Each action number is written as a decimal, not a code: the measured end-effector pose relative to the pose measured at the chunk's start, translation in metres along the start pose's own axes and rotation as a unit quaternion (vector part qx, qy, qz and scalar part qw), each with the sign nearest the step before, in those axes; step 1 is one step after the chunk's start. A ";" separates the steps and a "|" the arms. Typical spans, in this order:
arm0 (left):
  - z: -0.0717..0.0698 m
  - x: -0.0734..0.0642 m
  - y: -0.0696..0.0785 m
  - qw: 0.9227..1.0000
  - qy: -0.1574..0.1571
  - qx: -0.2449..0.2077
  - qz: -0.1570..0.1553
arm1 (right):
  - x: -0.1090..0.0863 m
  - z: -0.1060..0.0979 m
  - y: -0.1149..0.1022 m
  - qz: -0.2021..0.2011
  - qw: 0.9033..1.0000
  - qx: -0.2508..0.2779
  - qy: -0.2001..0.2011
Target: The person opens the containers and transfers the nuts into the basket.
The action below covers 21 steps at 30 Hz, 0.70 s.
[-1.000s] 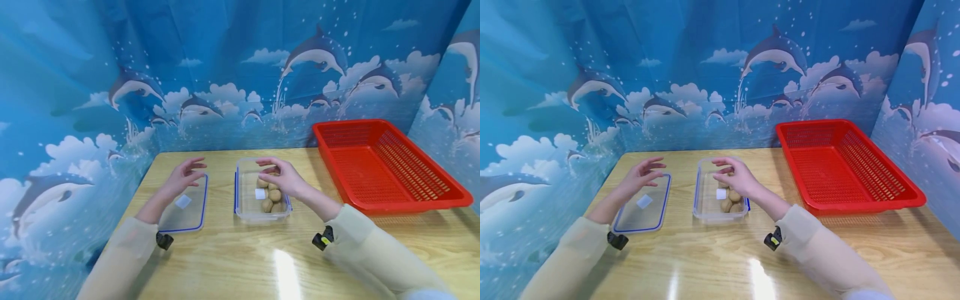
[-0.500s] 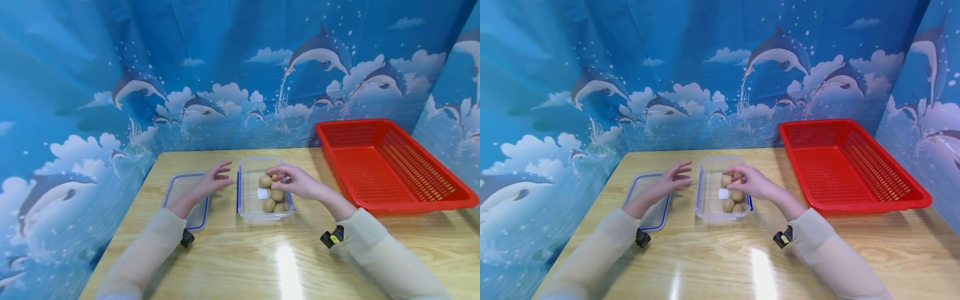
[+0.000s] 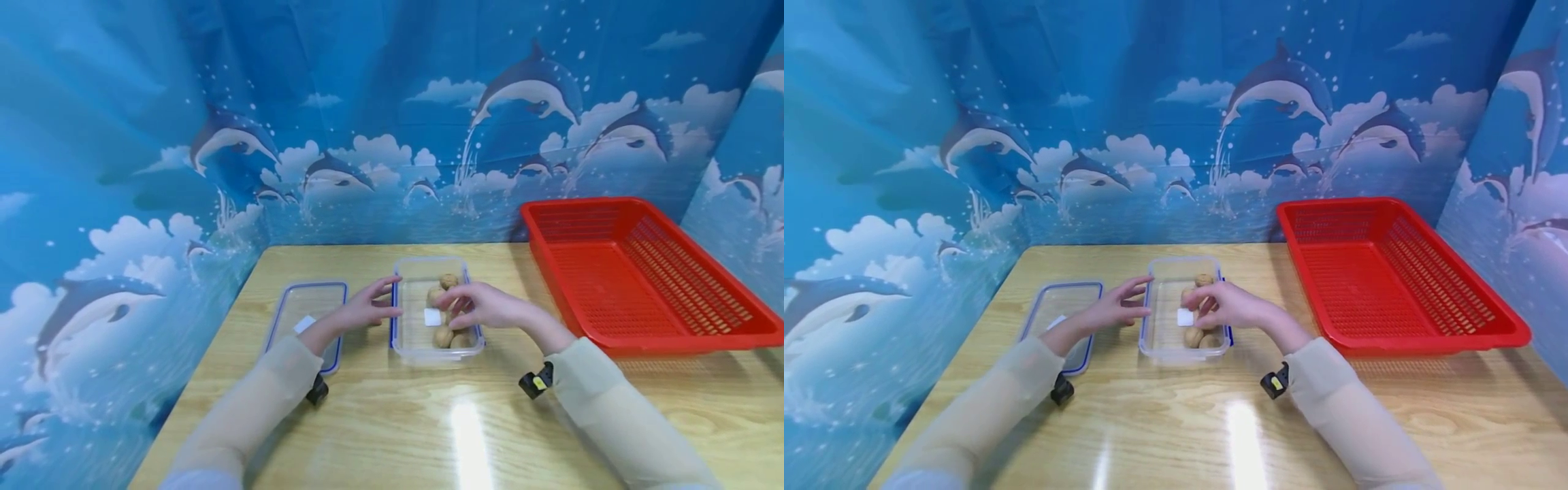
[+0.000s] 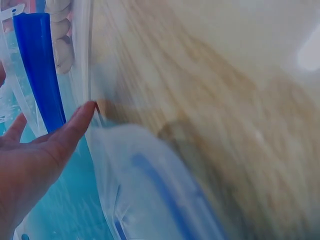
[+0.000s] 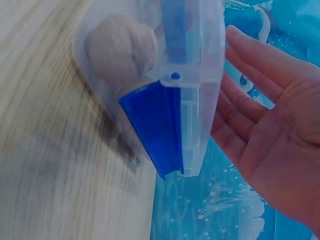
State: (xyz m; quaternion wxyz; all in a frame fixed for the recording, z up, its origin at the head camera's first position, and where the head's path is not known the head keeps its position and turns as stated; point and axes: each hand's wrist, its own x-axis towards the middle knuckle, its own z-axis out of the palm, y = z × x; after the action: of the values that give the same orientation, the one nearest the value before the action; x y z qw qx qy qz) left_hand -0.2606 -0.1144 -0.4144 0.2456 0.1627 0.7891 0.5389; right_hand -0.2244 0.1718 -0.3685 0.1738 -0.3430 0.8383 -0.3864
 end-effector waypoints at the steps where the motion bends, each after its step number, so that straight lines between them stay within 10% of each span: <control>1: 0.000 0.000 0.000 1.000 0.000 -0.003 -0.003 | 0.001 0.000 0.001 -0.002 1.000 -0.003 -0.003; 21: 0.001 0.001 0.002 1.000 -0.007 -0.016 -0.025 | 0.032 0.008 0.011 -0.020 0.988 -0.106 -0.106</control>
State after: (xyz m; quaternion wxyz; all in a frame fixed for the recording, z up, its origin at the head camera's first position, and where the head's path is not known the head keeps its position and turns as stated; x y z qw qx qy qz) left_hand -0.2612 -0.1117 -0.4129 0.2674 0.1432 0.7825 0.5437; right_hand -0.2473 0.1500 -0.3830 0.2163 -0.4154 0.8444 -0.2600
